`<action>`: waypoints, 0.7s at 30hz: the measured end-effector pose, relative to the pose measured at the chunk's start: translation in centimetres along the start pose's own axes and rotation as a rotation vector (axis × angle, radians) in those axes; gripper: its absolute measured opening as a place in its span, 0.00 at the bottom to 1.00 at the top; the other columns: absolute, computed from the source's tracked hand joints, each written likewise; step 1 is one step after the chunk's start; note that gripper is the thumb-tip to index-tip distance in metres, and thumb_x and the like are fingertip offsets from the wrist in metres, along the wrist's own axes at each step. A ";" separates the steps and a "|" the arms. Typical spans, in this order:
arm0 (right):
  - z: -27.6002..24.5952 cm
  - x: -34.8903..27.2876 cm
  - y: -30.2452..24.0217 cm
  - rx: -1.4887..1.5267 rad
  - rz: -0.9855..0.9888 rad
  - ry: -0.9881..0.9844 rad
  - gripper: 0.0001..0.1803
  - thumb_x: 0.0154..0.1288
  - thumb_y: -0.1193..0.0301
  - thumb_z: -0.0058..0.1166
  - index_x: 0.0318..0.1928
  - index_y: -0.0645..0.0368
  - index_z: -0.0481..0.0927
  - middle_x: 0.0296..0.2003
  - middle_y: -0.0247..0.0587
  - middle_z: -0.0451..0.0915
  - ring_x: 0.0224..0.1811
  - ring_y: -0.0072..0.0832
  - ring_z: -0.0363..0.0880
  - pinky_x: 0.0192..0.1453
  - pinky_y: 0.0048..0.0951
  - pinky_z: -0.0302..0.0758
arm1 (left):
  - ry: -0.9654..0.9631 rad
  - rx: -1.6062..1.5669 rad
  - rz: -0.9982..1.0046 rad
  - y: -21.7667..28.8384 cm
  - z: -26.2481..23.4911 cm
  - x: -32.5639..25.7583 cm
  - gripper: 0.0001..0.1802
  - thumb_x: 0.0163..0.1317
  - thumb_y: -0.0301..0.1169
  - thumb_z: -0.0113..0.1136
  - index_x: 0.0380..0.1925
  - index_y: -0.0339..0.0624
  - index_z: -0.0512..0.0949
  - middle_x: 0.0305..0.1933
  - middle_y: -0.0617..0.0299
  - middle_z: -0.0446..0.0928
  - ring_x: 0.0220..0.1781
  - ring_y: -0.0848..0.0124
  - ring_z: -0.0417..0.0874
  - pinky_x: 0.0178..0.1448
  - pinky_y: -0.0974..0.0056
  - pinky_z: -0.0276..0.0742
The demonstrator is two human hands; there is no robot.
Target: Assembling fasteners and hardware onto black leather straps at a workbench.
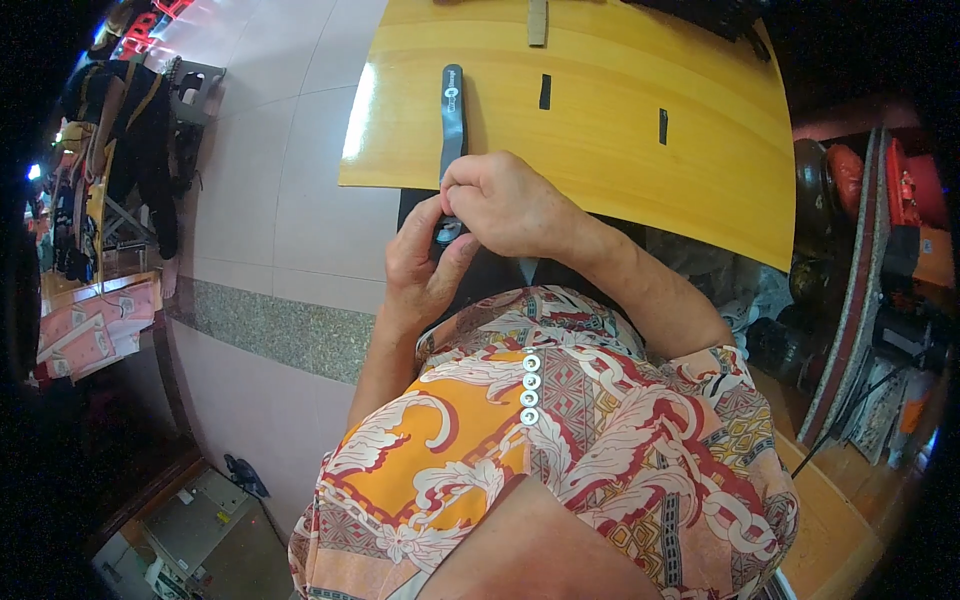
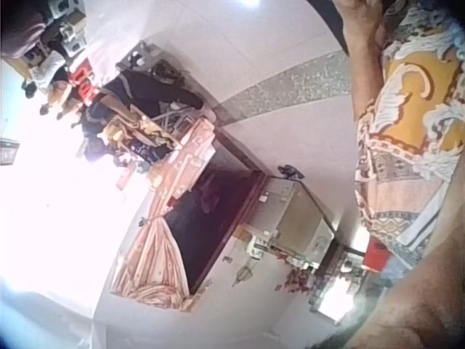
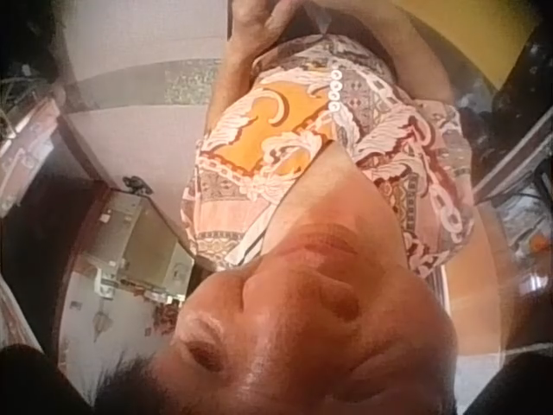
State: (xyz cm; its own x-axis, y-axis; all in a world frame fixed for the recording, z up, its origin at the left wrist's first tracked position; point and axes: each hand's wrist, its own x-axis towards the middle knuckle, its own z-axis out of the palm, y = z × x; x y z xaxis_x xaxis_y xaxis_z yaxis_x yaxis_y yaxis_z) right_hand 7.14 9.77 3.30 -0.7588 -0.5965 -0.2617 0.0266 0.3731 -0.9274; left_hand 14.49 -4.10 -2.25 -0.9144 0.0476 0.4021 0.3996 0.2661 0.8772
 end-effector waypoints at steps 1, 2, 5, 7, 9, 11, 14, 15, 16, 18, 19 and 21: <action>0.0 0.3 0.2 -0.002 -0.001 0.000 0.12 0.58 0.72 0.42 0.31 0.68 0.76 0.22 0.45 0.76 0.26 0.29 0.75 0.33 0.30 0.71 | 0.001 0.000 0.002 0.1 0.1 -0.2 0.20 0.53 0.25 0.62 0.46 0.33 0.70 0.39 0.50 0.75 0.39 0.63 0.78 0.42 0.65 0.74; 0.1 0.7 0.6 0.039 0.003 -0.014 0.12 0.58 0.73 0.42 0.30 0.68 0.77 0.21 0.44 0.76 0.25 0.27 0.74 0.31 0.29 0.71 | 0.023 -0.055 -0.076 0.0 0.3 -0.5 0.18 0.54 0.24 0.60 0.45 0.33 0.70 0.39 0.50 0.75 0.38 0.63 0.79 0.42 0.66 0.74; 0.3 1.2 0.4 0.145 0.062 -0.037 0.11 0.56 0.74 0.42 0.28 0.68 0.77 0.20 0.41 0.75 0.22 0.24 0.73 0.25 0.26 0.69 | 0.061 -0.120 -0.159 -0.3 0.7 -1.1 0.16 0.56 0.23 0.57 0.46 0.33 0.70 0.38 0.51 0.75 0.37 0.64 0.79 0.42 0.66 0.75; 0.4 1.4 0.4 0.211 0.117 -0.046 0.11 0.56 0.74 0.42 0.27 0.68 0.77 0.19 0.39 0.74 0.20 0.23 0.72 0.22 0.24 0.68 | 0.078 -0.131 -0.165 -0.6 0.9 -1.3 0.16 0.57 0.23 0.56 0.46 0.33 0.69 0.38 0.51 0.75 0.37 0.64 0.79 0.42 0.66 0.75; 0.5 1.6 0.6 0.313 0.124 -0.072 0.10 0.55 0.75 0.42 0.25 0.67 0.77 0.18 0.36 0.73 0.17 0.19 0.69 0.19 0.21 0.65 | 0.085 -0.005 -0.106 -0.8 1.1 -1.5 0.18 0.62 0.24 0.50 0.52 0.29 0.65 0.36 0.54 0.77 0.36 0.71 0.80 0.41 0.69 0.75; 0.5 1.8 0.8 0.355 0.137 -0.074 0.10 0.55 0.76 0.43 0.25 0.67 0.77 0.18 0.36 0.72 0.17 0.19 0.68 0.19 0.21 0.64 | 0.114 0.061 -0.098 -0.6 1.3 -1.5 0.20 0.63 0.24 0.50 0.53 0.28 0.63 0.37 0.52 0.77 0.36 0.69 0.80 0.41 0.68 0.75; 0.4 2.1 1.6 0.442 0.177 -0.095 0.09 0.54 0.76 0.43 0.25 0.67 0.77 0.18 0.35 0.72 0.18 0.18 0.67 0.20 0.21 0.65 | 0.165 0.157 -0.106 -0.3 1.8 -1.6 0.22 0.63 0.25 0.49 0.55 0.26 0.61 0.39 0.49 0.76 0.39 0.66 0.80 0.42 0.66 0.75; 0.3 2.1 1.8 0.486 0.205 -0.113 0.09 0.54 0.76 0.44 0.27 0.67 0.77 0.19 0.36 0.73 0.19 0.18 0.68 0.21 0.21 0.66 | 0.185 0.186 -0.122 -0.2 1.9 -1.6 0.23 0.63 0.25 0.49 0.56 0.26 0.59 0.41 0.47 0.76 0.40 0.64 0.80 0.42 0.65 0.75; 0.3 2.0 1.5 0.485 0.206 -0.115 0.09 0.54 0.76 0.44 0.27 0.67 0.77 0.19 0.36 0.73 0.19 0.18 0.68 0.21 0.21 0.66 | 0.188 0.186 -0.123 0.0 1.7 -1.6 0.23 0.63 0.25 0.49 0.56 0.26 0.59 0.41 0.47 0.76 0.40 0.64 0.80 0.42 0.65 0.75; 0.2 1.1 0.3 0.169 -0.021 -0.121 0.09 0.54 0.76 0.43 0.30 0.68 0.77 0.21 0.39 0.75 0.22 0.21 0.71 0.26 0.24 0.69 | 0.167 0.048 -0.206 0.5 1.1 -1.4 0.25 0.62 0.25 0.50 0.57 0.25 0.58 0.43 0.44 0.75 0.43 0.61 0.79 0.45 0.64 0.74; 0.1 0.8 -0.4 -0.019 -0.135 -0.119 0.09 0.52 0.77 0.45 0.32 0.67 0.77 0.25 0.45 0.78 0.27 0.29 0.77 0.33 0.29 0.72 | 0.172 0.087 -0.178 0.4 0.9 -1.4 0.24 0.62 0.24 0.50 0.56 0.25 0.59 0.44 0.44 0.75 0.46 0.60 0.78 0.48 0.63 0.72; 0.3 0.4 -0.2 -0.170 -0.334 -0.087 0.09 0.51 0.77 0.46 0.32 0.67 0.77 0.27 0.47 0.78 0.29 0.34 0.78 0.35 0.32 0.73 | 0.170 0.129 -0.158 0.1 0.5 -1.7 0.24 0.61 0.24 0.50 0.56 0.25 0.59 0.44 0.44 0.75 0.46 0.60 0.78 0.49 0.62 0.72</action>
State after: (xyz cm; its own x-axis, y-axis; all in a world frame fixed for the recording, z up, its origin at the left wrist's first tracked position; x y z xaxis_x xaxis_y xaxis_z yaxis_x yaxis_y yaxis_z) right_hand 7.09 9.25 3.29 -0.6494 -0.7602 0.0189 -0.3266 0.2563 -0.9097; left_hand 16.06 -3.65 -2.95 -0.9362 -0.1635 0.3110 0.2315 0.3788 0.8961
